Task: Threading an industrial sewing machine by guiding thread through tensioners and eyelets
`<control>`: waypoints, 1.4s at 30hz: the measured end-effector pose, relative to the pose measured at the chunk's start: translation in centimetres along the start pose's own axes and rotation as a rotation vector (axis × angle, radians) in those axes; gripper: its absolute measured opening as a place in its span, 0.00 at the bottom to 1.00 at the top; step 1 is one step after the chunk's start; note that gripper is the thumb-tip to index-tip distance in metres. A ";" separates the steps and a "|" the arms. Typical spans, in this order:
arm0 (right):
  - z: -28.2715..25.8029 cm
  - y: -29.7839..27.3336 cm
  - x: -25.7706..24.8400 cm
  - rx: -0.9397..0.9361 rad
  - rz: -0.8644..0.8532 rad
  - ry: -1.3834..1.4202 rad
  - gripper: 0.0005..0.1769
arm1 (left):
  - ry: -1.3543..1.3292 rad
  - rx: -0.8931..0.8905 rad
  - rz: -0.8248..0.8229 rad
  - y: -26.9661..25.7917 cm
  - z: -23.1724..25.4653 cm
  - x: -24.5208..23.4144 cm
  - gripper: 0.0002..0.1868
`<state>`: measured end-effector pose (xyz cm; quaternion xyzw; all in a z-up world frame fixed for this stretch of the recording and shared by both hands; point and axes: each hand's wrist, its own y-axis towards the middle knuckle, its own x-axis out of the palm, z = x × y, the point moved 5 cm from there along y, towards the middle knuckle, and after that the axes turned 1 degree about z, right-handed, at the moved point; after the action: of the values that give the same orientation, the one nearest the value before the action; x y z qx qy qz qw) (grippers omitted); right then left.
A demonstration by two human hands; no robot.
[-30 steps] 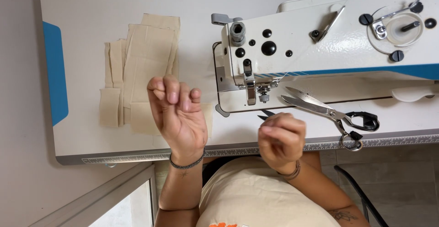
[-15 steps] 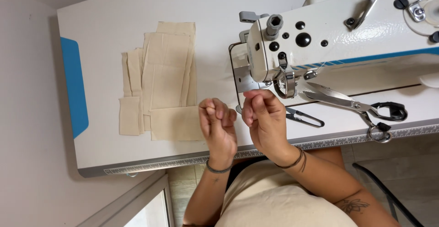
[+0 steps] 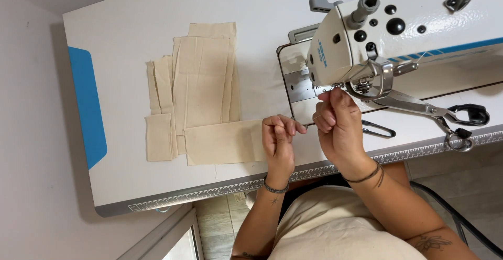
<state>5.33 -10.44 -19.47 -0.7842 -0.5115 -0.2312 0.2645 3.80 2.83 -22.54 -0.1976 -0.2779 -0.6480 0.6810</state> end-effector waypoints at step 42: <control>-1.1 0.9 -4.1 -0.225 -0.013 -0.466 0.09 | 0.742 0.249 -0.254 5.0 3.1 7.6 0.09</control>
<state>4.53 -14.26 -21.35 -0.8374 -0.5348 -0.1015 0.0491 8.40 -0.74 -14.89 0.1693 -0.1122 -0.7155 0.6685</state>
